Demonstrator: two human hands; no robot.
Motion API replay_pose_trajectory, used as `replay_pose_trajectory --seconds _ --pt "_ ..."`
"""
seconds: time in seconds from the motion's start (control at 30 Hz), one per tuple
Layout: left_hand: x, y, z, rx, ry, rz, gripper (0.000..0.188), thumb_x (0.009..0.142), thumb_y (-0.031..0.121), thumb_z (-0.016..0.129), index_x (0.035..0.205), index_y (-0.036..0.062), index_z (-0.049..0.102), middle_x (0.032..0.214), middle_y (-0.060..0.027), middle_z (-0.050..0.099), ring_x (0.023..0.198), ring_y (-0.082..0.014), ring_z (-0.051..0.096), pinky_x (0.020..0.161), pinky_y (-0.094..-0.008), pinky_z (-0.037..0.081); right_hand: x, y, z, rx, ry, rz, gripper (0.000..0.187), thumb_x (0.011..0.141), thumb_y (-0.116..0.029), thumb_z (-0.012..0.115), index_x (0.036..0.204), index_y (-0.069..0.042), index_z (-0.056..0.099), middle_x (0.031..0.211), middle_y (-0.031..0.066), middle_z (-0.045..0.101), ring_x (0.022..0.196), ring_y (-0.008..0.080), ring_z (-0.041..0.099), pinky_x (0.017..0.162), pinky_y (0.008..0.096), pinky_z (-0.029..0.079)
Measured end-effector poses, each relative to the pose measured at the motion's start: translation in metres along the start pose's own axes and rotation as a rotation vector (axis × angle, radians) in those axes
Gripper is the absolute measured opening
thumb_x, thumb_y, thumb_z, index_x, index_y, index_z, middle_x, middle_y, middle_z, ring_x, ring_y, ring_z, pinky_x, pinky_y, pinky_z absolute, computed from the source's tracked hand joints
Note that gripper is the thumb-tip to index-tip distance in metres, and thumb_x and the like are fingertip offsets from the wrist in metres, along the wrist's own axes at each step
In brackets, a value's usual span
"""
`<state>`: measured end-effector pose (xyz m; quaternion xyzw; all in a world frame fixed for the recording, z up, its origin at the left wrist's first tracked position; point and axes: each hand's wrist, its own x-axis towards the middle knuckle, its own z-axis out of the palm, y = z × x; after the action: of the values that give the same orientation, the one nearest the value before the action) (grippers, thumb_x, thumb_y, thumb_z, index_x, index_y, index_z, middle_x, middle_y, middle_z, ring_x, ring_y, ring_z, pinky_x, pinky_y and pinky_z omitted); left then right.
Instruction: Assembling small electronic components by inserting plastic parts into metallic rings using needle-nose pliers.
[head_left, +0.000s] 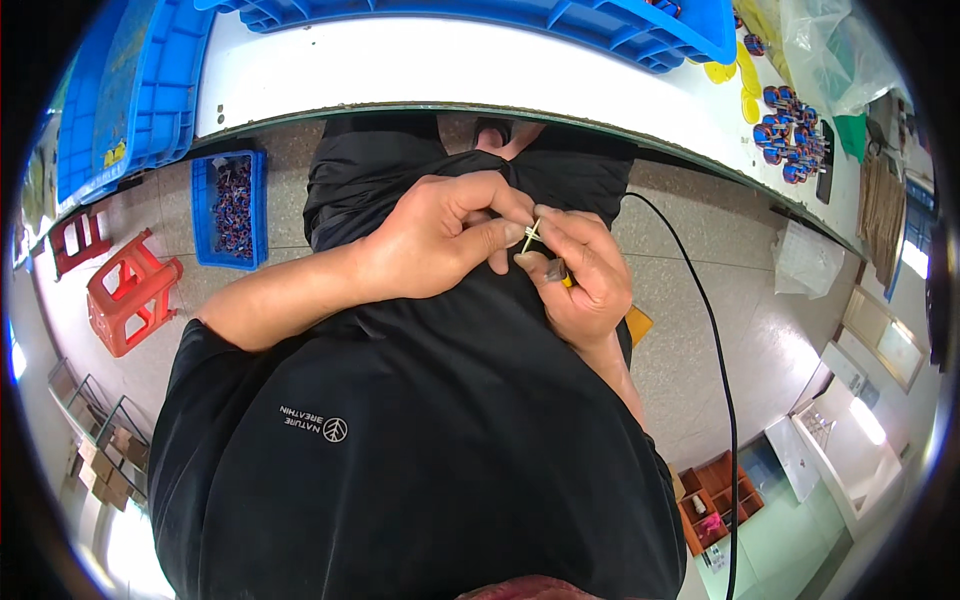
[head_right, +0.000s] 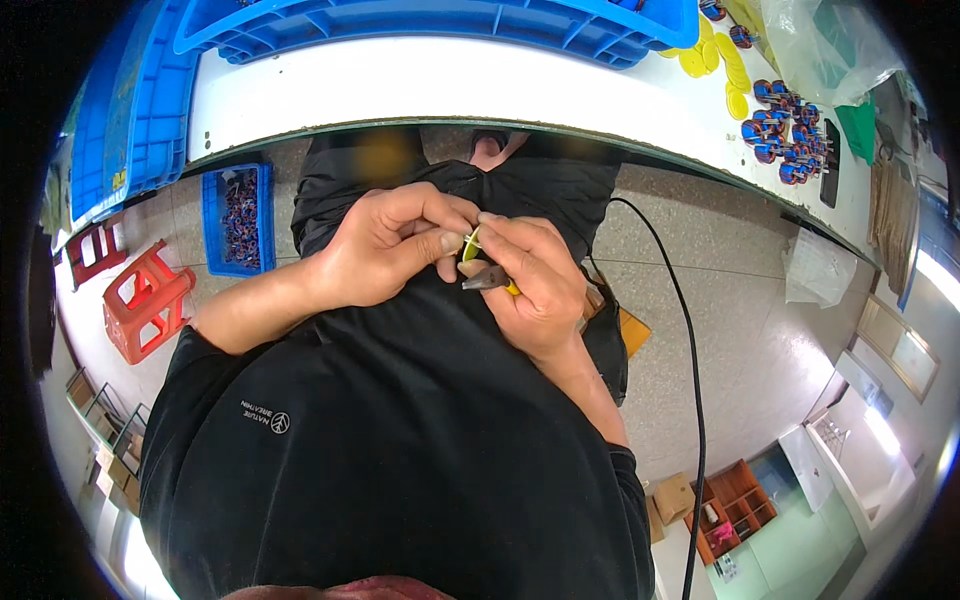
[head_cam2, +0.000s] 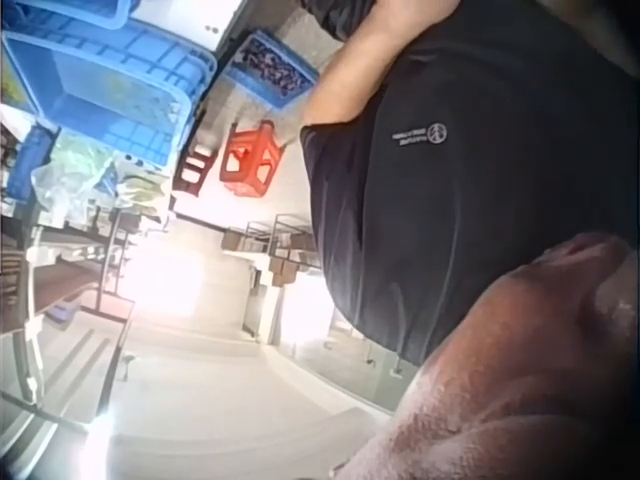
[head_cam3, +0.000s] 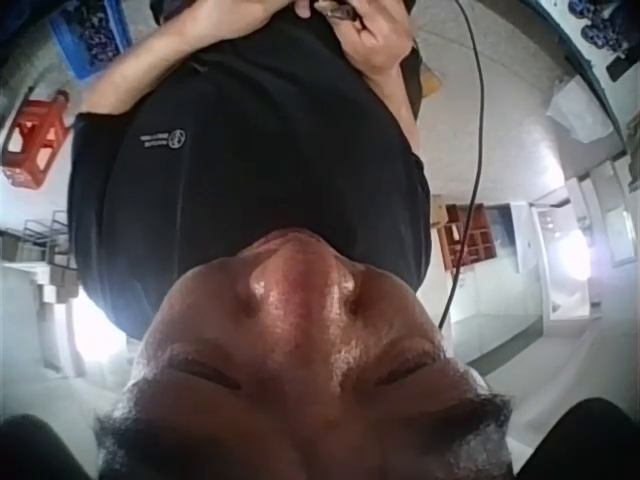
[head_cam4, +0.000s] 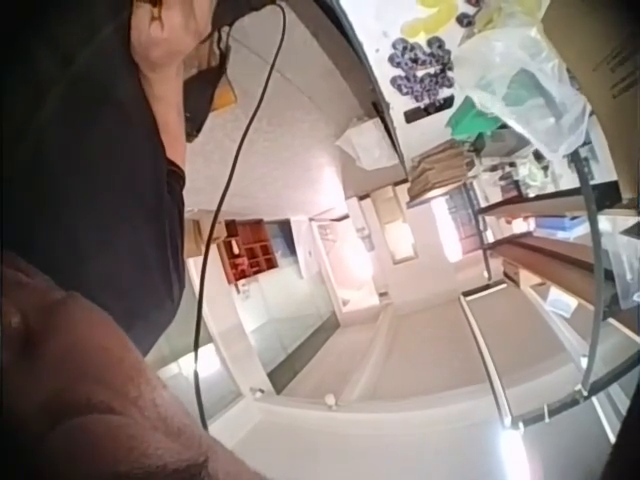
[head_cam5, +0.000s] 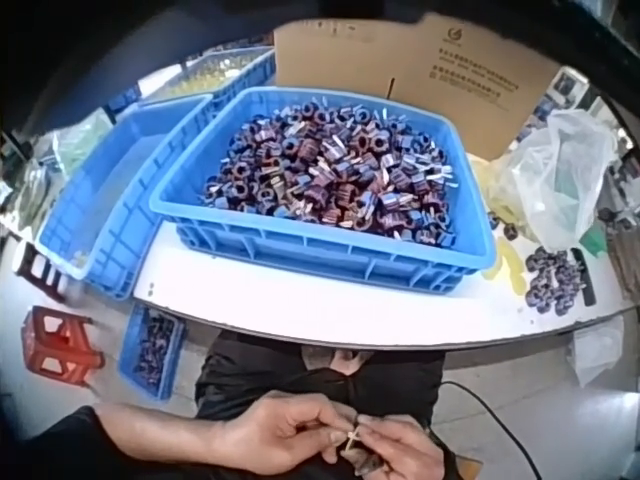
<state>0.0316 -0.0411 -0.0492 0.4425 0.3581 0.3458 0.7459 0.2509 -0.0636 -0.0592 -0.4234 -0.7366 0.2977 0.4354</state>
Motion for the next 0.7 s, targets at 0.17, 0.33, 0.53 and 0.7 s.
replay_pose_trajectory --seconds 0.17,0.33,0.53,0.7 --pt "0.0011 0.0011 -0.0015 0.096 -0.036 0.048 0.012 0.102 -0.009 0.06 0.113 -0.0055 0.064 0.129 -0.0181 0.067 0.083 -0.0158 0.069 0.073 -0.025 0.059 -0.005 -0.0063 -0.0009 0.017 -0.013 0.095 0.035 0.074 0.008 0.082 0.108 0.003 0.077 0.114 0.016 0.075 0.093 0.0279 0.071 0.078 0.0334 0.059" --pt "0.0003 0.0017 0.0034 0.023 0.023 -0.051 0.011 0.101 -0.009 0.061 0.111 -0.0055 0.064 0.13 -0.0188 0.067 0.083 -0.016 0.069 0.073 -0.0255 0.059 -0.004 -0.0038 0.0019 -0.015 0.009 0.056 0.035 0.074 0.008 0.082 0.108 0.003 0.077 0.114 0.0158 0.075 0.092 0.0271 0.07 0.076 0.0326 0.058" --pt "0.0032 0.004 -0.0026 0.101 -0.074 0.031 0.011 0.101 -0.01 0.06 0.11 -0.0058 0.064 0.133 -0.0196 0.067 0.082 -0.0162 0.069 0.073 -0.0261 0.059 -0.0058 -0.0021 0.0015 0.024 0.022 0.039 0.037 0.073 0.009 0.081 0.109 0.003 0.077 0.114 0.0154 0.075 0.092 0.0262 0.07 0.075 0.032 0.058" --pt "0.003 0.0054 -0.0024 -0.006 -0.068 -0.035 0.011 0.1 -0.011 0.06 0.109 -0.0057 0.064 0.135 -0.0202 0.066 0.081 -0.0166 0.069 0.073 -0.0261 0.059 0.0026 -0.0078 -0.0019 -0.111 -0.034 -0.066 0.039 0.071 0.009 0.081 0.11 0.003 0.078 0.114 0.0151 0.075 0.092 0.0262 0.07 0.075 0.0321 0.058"
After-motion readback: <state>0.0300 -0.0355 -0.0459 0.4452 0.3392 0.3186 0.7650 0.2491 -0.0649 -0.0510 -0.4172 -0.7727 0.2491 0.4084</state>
